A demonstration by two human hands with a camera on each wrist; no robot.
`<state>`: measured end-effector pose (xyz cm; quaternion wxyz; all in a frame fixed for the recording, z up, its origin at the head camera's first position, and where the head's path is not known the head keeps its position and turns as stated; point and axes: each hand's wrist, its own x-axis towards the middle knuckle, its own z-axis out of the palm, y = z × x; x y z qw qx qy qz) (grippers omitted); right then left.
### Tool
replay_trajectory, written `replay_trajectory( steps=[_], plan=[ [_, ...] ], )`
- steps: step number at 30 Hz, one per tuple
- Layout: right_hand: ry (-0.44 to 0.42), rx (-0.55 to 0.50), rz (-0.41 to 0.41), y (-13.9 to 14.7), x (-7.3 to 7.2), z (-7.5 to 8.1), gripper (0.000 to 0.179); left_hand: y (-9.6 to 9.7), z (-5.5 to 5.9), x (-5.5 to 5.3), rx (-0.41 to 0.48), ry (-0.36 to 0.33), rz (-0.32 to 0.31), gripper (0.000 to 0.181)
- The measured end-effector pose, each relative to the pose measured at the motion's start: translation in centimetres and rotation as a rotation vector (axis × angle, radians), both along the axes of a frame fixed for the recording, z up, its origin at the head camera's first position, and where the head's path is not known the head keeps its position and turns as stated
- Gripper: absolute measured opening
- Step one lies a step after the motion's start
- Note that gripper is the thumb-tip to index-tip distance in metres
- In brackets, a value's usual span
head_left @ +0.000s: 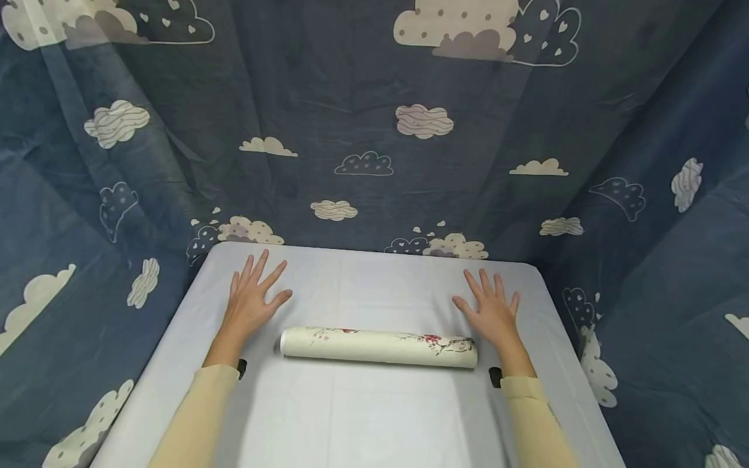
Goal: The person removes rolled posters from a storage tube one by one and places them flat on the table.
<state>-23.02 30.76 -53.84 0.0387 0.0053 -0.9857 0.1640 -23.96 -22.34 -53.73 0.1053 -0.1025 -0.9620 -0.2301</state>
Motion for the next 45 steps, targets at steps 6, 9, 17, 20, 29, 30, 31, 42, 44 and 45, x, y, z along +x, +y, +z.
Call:
replay_trajectory(
  steps=[6,9,17,20,29,30,31,42,44,45],
  plan=[
    [-0.004,0.001,0.053,-1.0,1.8,0.1,0.087,0.6,-1.4,1.6,0.024,0.01,-0.089,0.086],
    [0.006,0.003,0.069,-1.5,2.6,0.1,0.086,0.8,-2.3,2.5,0.036,0.01,-0.105,0.087],
    [-0.001,-0.002,0.099,-2.2,4.9,-1.2,0.088,1.5,-4.0,4.9,0.075,0.037,-0.114,0.088],
    [-0.012,-0.008,0.111,-2.3,5.6,-1.8,0.093,1.6,-4.5,5.6,0.089,0.037,-0.103,0.089],
    [-0.033,-0.02,0.153,-2.4,7.0,-3.4,0.101,2.4,-5.9,6.3,0.103,0.03,-0.155,0.087],
    [-0.033,-0.021,0.154,-2.5,7.2,-3.6,0.101,2.5,-6.0,6.4,0.103,0.029,-0.165,0.086],
    [-0.032,-0.019,0.154,-2.6,7.3,-3.8,0.1,2.6,-6.2,6.4,0.102,0.033,-0.174,0.086],
    [-0.011,-0.067,0.156,-3.1,7.6,-5.2,0.066,3.5,-7.1,6.0,0.098,-0.054,-0.221,0.08],
    [0.003,-0.076,0.166,-3.2,7.5,-5.2,0.06,3.6,-7.0,5.8,0.105,-0.054,-0.223,0.078],
    [0.008,-0.079,0.173,-3.2,7.4,-5.2,0.058,3.6,-7.0,5.7,0.111,-0.059,-0.223,0.076]
  ],
)
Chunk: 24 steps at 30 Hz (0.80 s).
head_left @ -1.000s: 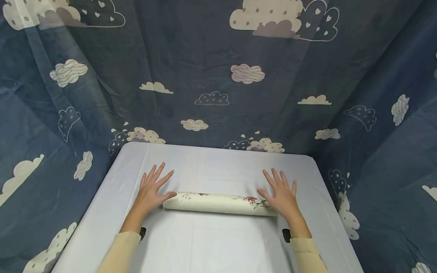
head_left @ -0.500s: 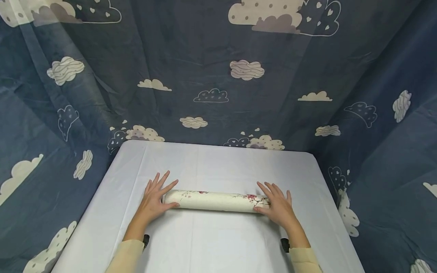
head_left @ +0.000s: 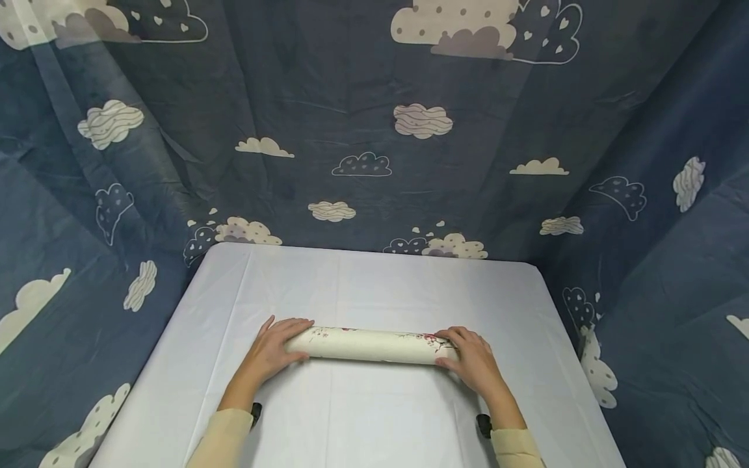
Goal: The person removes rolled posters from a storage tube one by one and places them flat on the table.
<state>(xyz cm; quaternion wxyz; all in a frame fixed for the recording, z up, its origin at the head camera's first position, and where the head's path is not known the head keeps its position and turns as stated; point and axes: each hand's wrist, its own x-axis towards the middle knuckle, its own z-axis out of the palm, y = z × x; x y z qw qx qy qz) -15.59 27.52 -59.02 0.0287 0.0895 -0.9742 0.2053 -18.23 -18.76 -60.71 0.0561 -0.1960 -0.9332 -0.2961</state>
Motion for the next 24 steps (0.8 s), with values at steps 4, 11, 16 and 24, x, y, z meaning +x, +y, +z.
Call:
replay_trajectory(
  steps=[4,11,16,24],
  plan=[
    [0.008,-0.013,0.022,0.0,0.0,0.0,0.058,0.1,0.2,-0.3,-0.013,-0.02,0.003,0.07],
    [-0.025,-0.019,0.016,0.1,-0.2,0.1,0.061,0.2,0.3,-0.8,-0.028,-0.022,0.005,0.069],
    [-0.039,-0.017,0.004,0.0,-0.9,0.2,0.06,0.4,0.0,-1.0,0.001,-0.027,0.023,0.068],
    [-0.042,0.007,0.008,-0.1,-3.0,0.4,0.059,0.8,-0.3,-1.0,0.058,-0.008,0.056,0.068]
  ],
)
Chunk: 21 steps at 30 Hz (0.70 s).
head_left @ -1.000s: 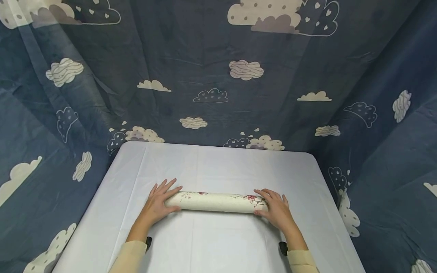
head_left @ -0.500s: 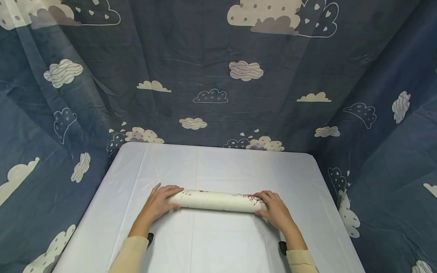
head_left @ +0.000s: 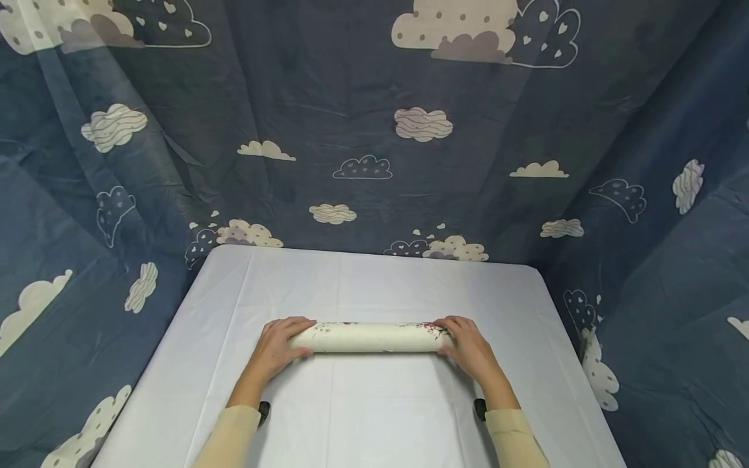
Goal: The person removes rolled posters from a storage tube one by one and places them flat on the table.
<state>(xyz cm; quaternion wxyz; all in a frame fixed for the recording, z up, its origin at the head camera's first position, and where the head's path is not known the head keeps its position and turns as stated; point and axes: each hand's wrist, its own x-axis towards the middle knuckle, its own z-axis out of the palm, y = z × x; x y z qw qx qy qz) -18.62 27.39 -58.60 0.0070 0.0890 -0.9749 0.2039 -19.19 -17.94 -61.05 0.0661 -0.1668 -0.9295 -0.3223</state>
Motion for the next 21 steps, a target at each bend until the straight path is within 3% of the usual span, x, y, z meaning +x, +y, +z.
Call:
replay_trajectory(
  steps=[6,21],
  plan=[
    [0.012,0.002,0.008,-0.3,-1.4,0.2,0.059,0.3,-0.1,-0.1,0.0,0.027,0.018,0.069],
    [0.014,0.023,0.038,0.2,-5.2,-0.1,0.059,1.4,0.1,-1.0,-0.015,0.009,0.091,0.068]
  ],
)
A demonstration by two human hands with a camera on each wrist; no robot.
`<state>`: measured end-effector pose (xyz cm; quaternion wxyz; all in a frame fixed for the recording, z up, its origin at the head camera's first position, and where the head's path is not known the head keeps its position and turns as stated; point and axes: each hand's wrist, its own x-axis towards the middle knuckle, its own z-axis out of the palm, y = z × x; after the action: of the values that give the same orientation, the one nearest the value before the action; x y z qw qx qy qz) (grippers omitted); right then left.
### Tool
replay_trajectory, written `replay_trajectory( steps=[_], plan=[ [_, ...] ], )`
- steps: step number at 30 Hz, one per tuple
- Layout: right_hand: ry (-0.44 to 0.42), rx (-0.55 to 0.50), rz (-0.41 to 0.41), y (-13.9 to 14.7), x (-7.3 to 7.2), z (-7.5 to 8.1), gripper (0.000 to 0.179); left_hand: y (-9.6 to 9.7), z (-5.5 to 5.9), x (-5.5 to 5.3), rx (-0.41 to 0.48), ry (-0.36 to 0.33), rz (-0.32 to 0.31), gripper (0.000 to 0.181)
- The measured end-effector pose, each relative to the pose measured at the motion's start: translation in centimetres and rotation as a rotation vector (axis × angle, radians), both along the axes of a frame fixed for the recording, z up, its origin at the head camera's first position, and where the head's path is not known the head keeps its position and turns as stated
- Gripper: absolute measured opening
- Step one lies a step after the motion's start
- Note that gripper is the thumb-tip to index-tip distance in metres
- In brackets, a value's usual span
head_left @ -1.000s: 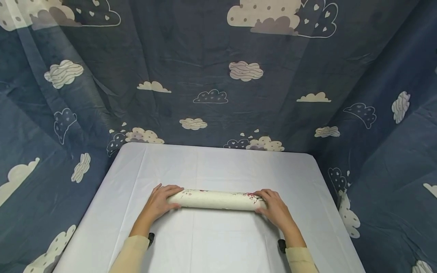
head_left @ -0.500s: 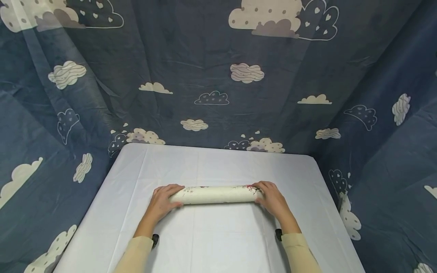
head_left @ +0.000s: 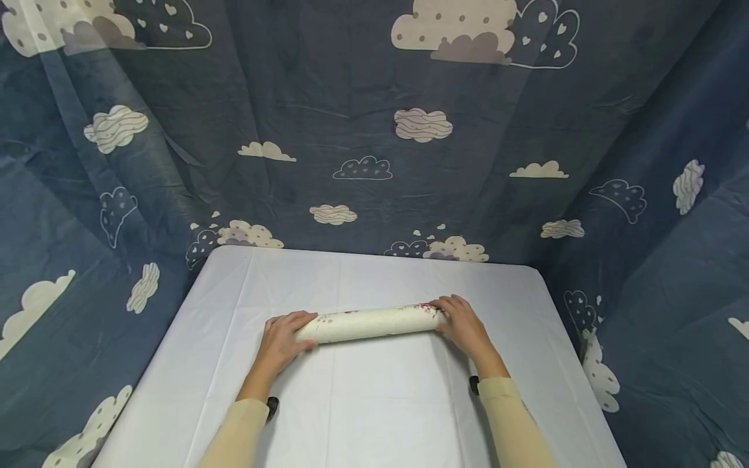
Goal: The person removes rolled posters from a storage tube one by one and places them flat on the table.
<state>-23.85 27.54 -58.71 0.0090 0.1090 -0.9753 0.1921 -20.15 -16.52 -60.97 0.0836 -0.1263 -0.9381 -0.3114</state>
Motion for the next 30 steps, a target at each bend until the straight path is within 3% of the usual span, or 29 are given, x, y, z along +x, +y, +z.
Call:
replay_trajectory(
  steps=[7,15,30],
  plan=[
    [0.002,0.059,0.016,-0.3,-2.3,0.1,0.061,0.7,0.1,-0.1,-0.009,-0.011,0.051,0.068],
    [-0.046,0.036,-0.001,-0.9,-3.9,0.5,0.061,1.0,0.2,-0.1,-0.042,0.013,0.075,0.067],
    [-0.097,0.006,-0.037,-0.4,-5.0,0.4,0.067,2.4,-0.1,-0.3,-0.047,-0.007,0.114,0.068]
  ],
)
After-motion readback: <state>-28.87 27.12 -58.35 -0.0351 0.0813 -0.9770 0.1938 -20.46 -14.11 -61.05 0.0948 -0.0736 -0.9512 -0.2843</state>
